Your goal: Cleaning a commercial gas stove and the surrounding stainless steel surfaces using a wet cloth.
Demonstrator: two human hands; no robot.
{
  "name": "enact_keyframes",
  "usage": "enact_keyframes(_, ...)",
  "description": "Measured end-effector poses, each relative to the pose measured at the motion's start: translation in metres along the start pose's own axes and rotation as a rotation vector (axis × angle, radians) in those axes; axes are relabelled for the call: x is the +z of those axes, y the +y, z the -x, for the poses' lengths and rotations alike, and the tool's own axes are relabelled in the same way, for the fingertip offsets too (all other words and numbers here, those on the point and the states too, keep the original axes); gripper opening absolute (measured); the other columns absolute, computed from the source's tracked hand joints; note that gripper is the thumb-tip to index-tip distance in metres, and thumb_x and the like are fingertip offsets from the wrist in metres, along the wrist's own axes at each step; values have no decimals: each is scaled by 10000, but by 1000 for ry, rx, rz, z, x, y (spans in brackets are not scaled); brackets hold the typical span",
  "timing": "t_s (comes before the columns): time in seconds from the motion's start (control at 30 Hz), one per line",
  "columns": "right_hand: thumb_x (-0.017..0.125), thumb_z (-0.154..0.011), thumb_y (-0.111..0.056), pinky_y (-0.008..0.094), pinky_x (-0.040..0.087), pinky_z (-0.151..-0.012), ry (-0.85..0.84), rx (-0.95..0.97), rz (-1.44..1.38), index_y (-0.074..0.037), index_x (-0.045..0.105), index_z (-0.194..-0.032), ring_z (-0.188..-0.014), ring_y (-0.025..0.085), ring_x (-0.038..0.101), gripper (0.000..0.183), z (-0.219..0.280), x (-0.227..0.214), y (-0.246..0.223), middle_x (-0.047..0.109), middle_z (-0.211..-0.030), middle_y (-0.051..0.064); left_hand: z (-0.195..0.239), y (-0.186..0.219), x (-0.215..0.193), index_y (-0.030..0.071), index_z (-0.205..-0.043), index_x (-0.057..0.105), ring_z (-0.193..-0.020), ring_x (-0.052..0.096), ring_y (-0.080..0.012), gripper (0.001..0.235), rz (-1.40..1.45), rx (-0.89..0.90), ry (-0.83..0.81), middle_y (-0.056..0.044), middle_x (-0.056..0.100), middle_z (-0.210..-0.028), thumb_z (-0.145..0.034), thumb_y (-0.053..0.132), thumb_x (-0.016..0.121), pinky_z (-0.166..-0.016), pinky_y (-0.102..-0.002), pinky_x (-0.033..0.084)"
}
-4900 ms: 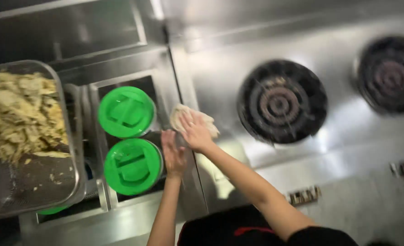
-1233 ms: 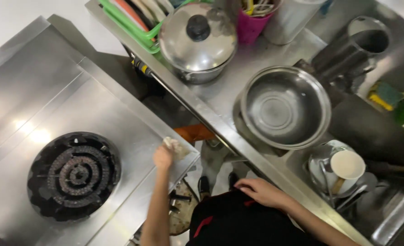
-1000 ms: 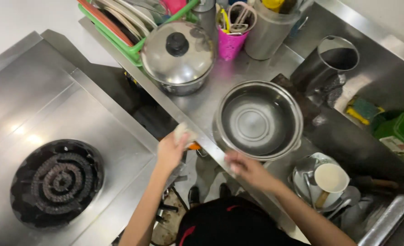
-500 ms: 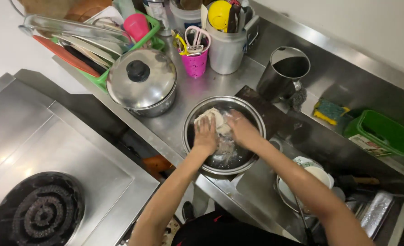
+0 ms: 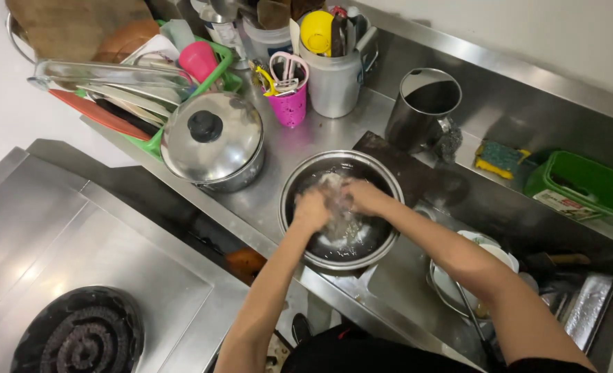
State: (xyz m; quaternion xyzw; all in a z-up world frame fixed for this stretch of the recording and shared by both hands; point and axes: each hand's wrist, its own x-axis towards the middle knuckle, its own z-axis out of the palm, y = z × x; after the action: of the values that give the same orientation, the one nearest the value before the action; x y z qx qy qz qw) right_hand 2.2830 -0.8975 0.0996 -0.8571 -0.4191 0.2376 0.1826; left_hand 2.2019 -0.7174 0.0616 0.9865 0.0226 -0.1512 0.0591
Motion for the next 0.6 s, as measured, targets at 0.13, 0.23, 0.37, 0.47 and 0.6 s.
enact_keyframes(0.13,561,-974,-445,503,492,-974,161,431,-677,-111,342,-1519,-1275,397,542,675,-28,44,37,458,-1466,241,-38,-30,68,21,-1232,692,-1217,653,-381,350,125,-79,296,-240,616,-1367,-1035,266,537,-985,-472,549)
enact_keyframes(0.23,471,-1032,-310,506,560,-879,239,300,-377,-73,464,-1396,-1113,412,662,434,-49,80,78,602,-1292,284,-64,-32,88,20,-1178,707,-1043,717,-399,259,167,-110,424,-240,716,-1147,-1075,195,545,-857,-498,589)
enact_keyframes(0.37,445,-1040,-236,507,590,-753,234,53,278,-22,634,-1207,-872,393,737,331,-45,91,84,733,-996,246,-45,-9,48,20,-975,748,-945,728,-353,337,387,-193,266,-232,736,-1000,-839,327,767,-834,-445,570)
enact_keyframes(0.47,531,-965,-323,485,593,-759,178,111,404,-53,722,-1063,-850,371,737,345,-19,40,35,745,-939,208,-36,-4,37,17,-921,740,-859,717,-295,361,701,-145,274,-222,739,-925,-762,324,845,-778,-387,556)
enact_keyframes(0.6,701,-825,-351,464,560,-858,111,116,321,-39,738,-1046,-978,358,705,384,8,-51,-22,734,-1018,204,-26,-4,3,23,-921,655,-709,649,-138,236,1150,71,354,-103,705,-804,-842,207,780,-649,-314,520)
